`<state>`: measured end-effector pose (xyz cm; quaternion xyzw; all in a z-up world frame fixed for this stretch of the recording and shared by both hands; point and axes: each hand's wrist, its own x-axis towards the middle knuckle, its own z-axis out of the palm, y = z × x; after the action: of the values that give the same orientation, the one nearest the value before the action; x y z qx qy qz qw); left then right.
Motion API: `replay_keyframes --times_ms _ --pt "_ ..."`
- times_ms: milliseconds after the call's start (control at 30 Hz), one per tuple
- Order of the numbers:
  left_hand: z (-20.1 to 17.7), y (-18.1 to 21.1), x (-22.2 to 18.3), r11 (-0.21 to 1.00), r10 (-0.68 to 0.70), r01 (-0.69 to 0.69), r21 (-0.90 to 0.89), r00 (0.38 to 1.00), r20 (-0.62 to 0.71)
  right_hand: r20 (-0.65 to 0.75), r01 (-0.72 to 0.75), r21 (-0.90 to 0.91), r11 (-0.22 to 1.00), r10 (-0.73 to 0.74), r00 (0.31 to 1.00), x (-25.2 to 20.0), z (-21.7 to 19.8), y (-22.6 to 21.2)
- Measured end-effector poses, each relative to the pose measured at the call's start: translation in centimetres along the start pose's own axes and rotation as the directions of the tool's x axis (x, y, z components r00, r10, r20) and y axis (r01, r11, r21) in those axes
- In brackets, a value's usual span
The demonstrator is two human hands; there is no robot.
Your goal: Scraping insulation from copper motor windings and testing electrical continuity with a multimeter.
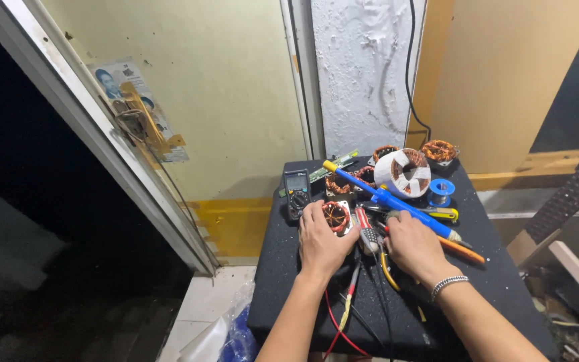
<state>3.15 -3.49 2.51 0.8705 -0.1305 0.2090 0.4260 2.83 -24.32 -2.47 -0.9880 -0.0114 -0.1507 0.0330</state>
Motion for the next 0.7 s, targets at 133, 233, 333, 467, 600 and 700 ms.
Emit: replay_keyframes --times_ms 133,233,333,467,600,700 --pt "2.1 -2.1 0.2 0.990 0.109 -0.123 -0.071 0.978 -0.180 0.098 -0.081 0.168 0.982 0.065 0.993 0.3 -4.2 -1.0" --pt "1.8 -2.2 0.2 0.968 0.204 -0.227 -0.110 0.961 -0.189 0.002 -0.072 0.337 0.939 0.076 0.997 1.1 -8.3 -2.3" --pt "1.9 -2.5 0.2 0.957 0.225 -0.255 -0.141 0.954 -0.198 -0.027 -0.068 0.422 0.904 0.088 0.996 2.8 -9.3 -2.5" --pt "1.0 -2.0 0.4 0.941 0.296 -0.326 -0.090 0.924 -0.243 -0.277 0.128 0.401 0.907 -0.014 0.961 4.3 -7.4 -1.9" --pt "0.5 -2.3 0.8 0.915 0.396 -0.404 0.008 0.890 -0.225 -0.500 0.338 0.085 0.937 -0.254 0.828 3.7 -6.2 -1.5" --pt "1.6 -3.1 1.3 0.916 0.402 -0.393 0.084 0.894 -0.199 -0.439 0.366 0.152 0.918 -0.269 0.857 3.1 -5.2 -1.4"
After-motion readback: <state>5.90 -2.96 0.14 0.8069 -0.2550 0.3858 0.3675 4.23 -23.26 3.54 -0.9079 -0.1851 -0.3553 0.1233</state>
